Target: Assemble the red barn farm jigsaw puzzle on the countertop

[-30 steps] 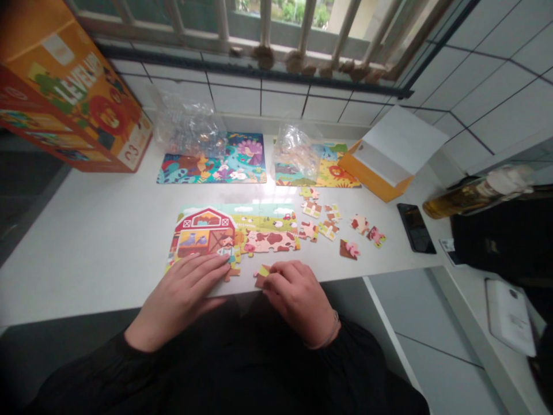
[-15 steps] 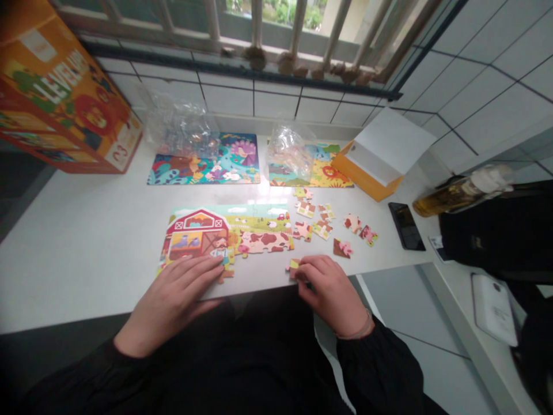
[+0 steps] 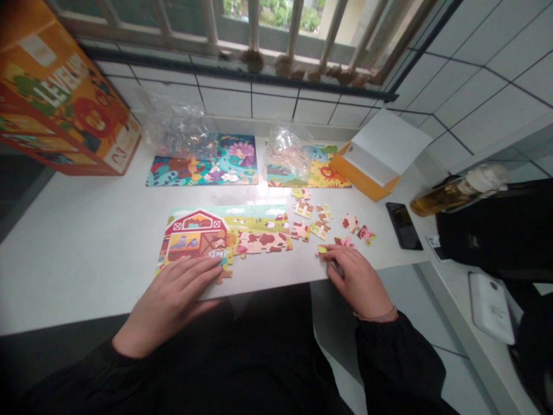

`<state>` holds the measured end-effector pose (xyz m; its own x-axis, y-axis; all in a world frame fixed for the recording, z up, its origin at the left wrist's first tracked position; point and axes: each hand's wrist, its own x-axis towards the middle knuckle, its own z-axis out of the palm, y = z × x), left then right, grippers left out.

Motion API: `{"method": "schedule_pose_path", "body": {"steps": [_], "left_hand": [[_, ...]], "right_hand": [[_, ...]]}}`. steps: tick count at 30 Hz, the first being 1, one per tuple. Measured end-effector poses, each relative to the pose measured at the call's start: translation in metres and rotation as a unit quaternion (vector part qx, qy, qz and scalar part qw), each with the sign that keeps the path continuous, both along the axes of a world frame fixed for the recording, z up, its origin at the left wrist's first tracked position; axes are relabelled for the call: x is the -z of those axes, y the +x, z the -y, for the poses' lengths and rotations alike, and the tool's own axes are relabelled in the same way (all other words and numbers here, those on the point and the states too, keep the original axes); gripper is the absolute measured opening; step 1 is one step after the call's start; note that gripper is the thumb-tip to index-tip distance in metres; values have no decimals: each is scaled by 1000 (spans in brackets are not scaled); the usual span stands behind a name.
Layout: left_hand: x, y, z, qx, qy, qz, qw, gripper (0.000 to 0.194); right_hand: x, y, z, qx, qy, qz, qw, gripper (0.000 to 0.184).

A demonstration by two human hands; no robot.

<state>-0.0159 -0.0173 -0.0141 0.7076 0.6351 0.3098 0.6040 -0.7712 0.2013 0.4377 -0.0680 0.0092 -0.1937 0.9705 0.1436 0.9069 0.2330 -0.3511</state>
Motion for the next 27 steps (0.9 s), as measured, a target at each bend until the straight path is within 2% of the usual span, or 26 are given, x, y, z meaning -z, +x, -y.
{"method": "schedule_pose_path", "body": {"steps": [5,12,14,17,21,24,27], "left_hand": [[0,0,0,1,0,-3,1000,54],[-2,1,0,-1,2,-7,1000,52],[-2,1,0,1,3,-8,1000,51],[-2,1,0,2,3,-4,1000,52],[-2,1,0,-1,3,-3,1000,52],[-3,2,0,5,7,-7,1000,51],[-4,2,0,7,7,-11,1000,50]], "right_hand": [[-1,11,-2,0,-2,1,1000,16],[-6,8,-12,30,17,17,999,16],[-8,10,-18,65,38,31,997,16],[-8,18,-32,165,61,81,981,20],[-5,30,-54,310,31,110,944,33],[2,37,-68,337,-2,114,935,41],[9,43,-77,306,-9,118,945,44]]}}
